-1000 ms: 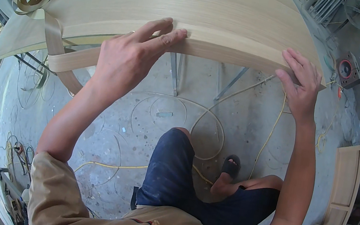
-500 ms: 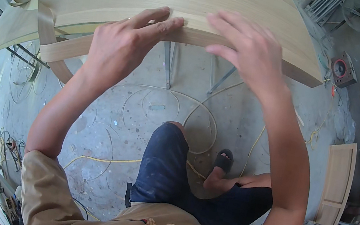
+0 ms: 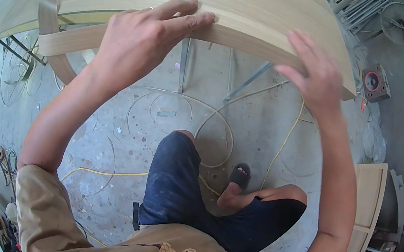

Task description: Applying a wood-veneer edge banding strip to the perimeter of a wooden table top.

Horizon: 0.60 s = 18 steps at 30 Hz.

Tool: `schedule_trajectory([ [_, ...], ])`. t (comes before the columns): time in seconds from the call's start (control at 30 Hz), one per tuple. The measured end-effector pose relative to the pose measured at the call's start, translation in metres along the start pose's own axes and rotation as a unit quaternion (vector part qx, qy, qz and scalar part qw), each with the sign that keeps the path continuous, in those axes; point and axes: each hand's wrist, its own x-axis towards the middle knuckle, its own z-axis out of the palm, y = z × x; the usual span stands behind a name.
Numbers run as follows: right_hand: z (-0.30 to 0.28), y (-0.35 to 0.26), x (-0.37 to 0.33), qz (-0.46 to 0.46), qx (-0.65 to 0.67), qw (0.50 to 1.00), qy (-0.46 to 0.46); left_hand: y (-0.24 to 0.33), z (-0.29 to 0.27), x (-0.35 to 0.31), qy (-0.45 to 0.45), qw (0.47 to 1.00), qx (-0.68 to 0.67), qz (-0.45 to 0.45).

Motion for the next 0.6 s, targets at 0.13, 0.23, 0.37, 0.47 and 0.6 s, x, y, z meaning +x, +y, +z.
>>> schedule_trajectory([
  [0.13,0.023,-0.016,0.015,-0.048,-0.015,0.998,0.044,0.002,0.0,0.002,0.006,1.0,0.003,0.0],
  [0.23,0.017,-0.031,0.016,-0.052,-0.034,0.995,0.077,0.004,0.0,0.002,-0.002,1.0,0.003,-0.003],
  [0.37,0.026,-0.102,-0.03,0.11,0.17,0.968,0.15,0.005,-0.005,-0.001,-0.014,1.0,-0.001,-0.02],
  [0.47,0.055,-0.135,-0.045,0.493,0.666,0.543,0.137,0.011,-0.006,0.008,-0.008,1.0,0.006,-0.013],
  [0.6,0.057,-0.126,-0.009,0.462,0.759,0.356,0.29,0.012,-0.004,0.007,-0.006,0.999,-0.011,-0.032],
])
